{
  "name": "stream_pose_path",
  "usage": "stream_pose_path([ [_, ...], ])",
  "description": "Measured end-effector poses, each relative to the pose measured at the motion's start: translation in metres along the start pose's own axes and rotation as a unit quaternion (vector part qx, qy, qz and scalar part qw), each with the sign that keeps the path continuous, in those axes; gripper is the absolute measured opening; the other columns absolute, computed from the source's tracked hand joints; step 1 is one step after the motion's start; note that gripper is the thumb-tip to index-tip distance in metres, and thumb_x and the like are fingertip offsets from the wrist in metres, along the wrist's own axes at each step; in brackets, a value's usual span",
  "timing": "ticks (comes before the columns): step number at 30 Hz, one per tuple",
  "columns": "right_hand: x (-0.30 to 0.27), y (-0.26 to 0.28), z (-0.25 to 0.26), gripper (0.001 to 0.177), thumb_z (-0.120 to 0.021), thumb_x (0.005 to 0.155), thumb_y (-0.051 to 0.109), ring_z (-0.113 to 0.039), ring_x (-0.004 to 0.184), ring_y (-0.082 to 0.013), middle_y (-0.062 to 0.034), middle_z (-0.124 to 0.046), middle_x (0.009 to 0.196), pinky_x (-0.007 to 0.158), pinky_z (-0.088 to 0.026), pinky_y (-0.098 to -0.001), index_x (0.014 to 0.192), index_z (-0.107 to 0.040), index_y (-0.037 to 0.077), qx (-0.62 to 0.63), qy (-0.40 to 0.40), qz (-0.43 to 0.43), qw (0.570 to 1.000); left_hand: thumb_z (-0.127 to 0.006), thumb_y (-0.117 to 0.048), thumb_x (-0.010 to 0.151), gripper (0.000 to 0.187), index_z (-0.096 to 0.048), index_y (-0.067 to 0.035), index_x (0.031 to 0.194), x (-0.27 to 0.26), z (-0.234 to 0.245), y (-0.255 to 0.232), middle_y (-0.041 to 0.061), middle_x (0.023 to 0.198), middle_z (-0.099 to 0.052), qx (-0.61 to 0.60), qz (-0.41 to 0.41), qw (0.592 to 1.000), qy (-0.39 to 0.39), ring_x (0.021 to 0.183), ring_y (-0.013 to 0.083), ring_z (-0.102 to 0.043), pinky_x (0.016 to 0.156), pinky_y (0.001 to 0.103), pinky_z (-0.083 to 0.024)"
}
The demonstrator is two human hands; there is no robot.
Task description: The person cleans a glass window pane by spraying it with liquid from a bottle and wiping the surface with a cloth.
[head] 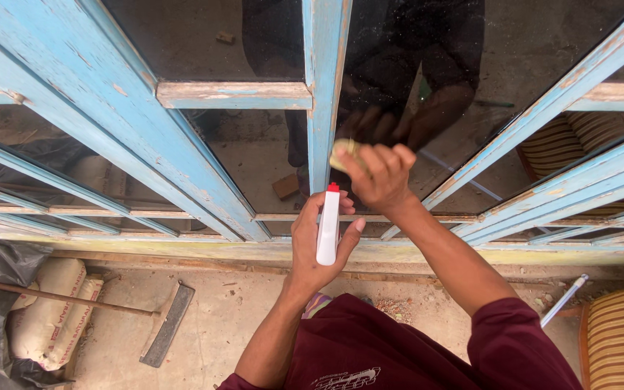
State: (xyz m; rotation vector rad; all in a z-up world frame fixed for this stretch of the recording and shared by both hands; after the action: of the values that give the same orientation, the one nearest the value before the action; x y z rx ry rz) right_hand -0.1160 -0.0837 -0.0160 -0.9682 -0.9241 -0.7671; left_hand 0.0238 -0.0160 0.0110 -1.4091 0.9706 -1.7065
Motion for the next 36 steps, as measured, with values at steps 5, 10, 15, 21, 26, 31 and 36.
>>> stream_pose_path([
  [5,0.015,0.001,-0.010,0.040,-0.068,0.083,0.006,-0.045,0.089,-0.0164,-0.0020,-0.046,0.098,0.079,-0.031,-0.0347,0.118,-0.049,0.008,-0.014,-0.043,-0.060,0.997,-0.066,-0.012,0.078,0.036,-0.047,0.000,0.107,0.003,0.002,0.004,0.009,0.093,-0.059,-0.018,-0.009,1.000,0.000,0.085,0.0153,-0.061,0.073,0.026,-0.049],
  [10,-0.018,0.021,0.003,0.036,-0.064,0.080,0.016,-0.045,0.085,-0.0139,0.0004,-0.047,0.093,0.074,-0.029,-0.0335,0.114,-0.052,0.011,0.005,0.061,0.031,0.998,-0.065,-0.013,0.075,0.036,-0.047,-0.001,0.104,0.002,0.004,0.007,0.009,0.092,-0.059,-0.024,0.020,0.999,0.012,0.083,0.0147,-0.061,0.064,0.025,-0.048],
  [15,-0.012,-0.009,0.003,0.037,-0.063,0.083,0.005,-0.042,0.084,-0.0174,-0.0034,-0.044,0.093,0.073,-0.028,-0.0360,0.116,-0.046,0.010,-0.030,-0.041,-0.110,0.993,-0.066,-0.013,0.077,0.036,-0.048,0.000,0.105,0.003,0.004,0.011,0.009,0.092,-0.059,-0.019,-0.005,1.000,0.018,0.084,0.0155,-0.060,0.075,0.027,-0.048],
  [21,-0.058,0.031,-0.010,0.037,-0.059,0.084,0.007,-0.042,0.084,-0.0179,-0.0032,-0.041,0.090,0.077,-0.031,-0.0344,0.116,-0.042,0.014,-0.019,-0.001,-0.097,0.995,-0.065,-0.013,0.077,0.037,-0.047,-0.001,0.106,0.004,0.007,0.016,0.009,0.093,-0.059,-0.030,0.011,0.999,0.027,0.085,0.0150,-0.060,0.072,0.027,-0.049],
  [26,-0.058,-0.010,0.013,0.030,-0.043,0.090,0.009,-0.035,0.096,-0.0257,-0.0143,-0.032,0.103,0.082,-0.030,-0.0397,0.118,-0.034,0.001,-0.085,-0.080,-0.256,0.959,-0.066,-0.012,0.076,0.037,-0.047,-0.002,0.106,0.001,0.012,0.023,0.008,0.092,-0.059,-0.017,0.025,0.999,0.028,0.083,0.0144,-0.060,0.067,0.026,-0.048],
  [31,-0.043,-0.033,0.007,0.028,-0.039,0.091,0.012,-0.038,0.099,-0.0222,-0.0105,-0.034,0.104,0.086,-0.033,-0.0397,0.116,-0.039,-0.002,-0.133,-0.170,-0.349,0.912,-0.066,-0.010,0.078,0.036,-0.046,-0.002,0.107,0.002,0.007,0.019,0.008,0.094,-0.058,-0.020,-0.023,0.998,0.047,0.085,0.0143,-0.060,0.074,0.026,-0.048],
  [36,-0.070,0.002,0.015,0.025,-0.039,0.095,0.011,-0.035,0.098,-0.0245,-0.0142,-0.033,0.105,0.085,-0.030,-0.0400,0.116,-0.035,-0.004,-0.154,-0.091,-0.392,0.902,-0.066,-0.011,0.074,0.036,-0.047,-0.002,0.104,0.000,0.004,0.013,0.007,0.091,-0.059,-0.044,0.028,0.994,0.096,0.082,0.0139,-0.059,0.063,0.026,-0.046],
])
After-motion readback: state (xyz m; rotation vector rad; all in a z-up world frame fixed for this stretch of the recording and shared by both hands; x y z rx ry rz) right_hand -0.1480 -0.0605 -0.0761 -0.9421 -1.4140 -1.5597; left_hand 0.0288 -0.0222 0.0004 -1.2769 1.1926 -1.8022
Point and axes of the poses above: each hand's wrist, its own x-axis towards the middle knuckle, its own z-axis out of the back of the hand, y = z × x, the point moved 2 cm from there along x, towards the middle knuckle
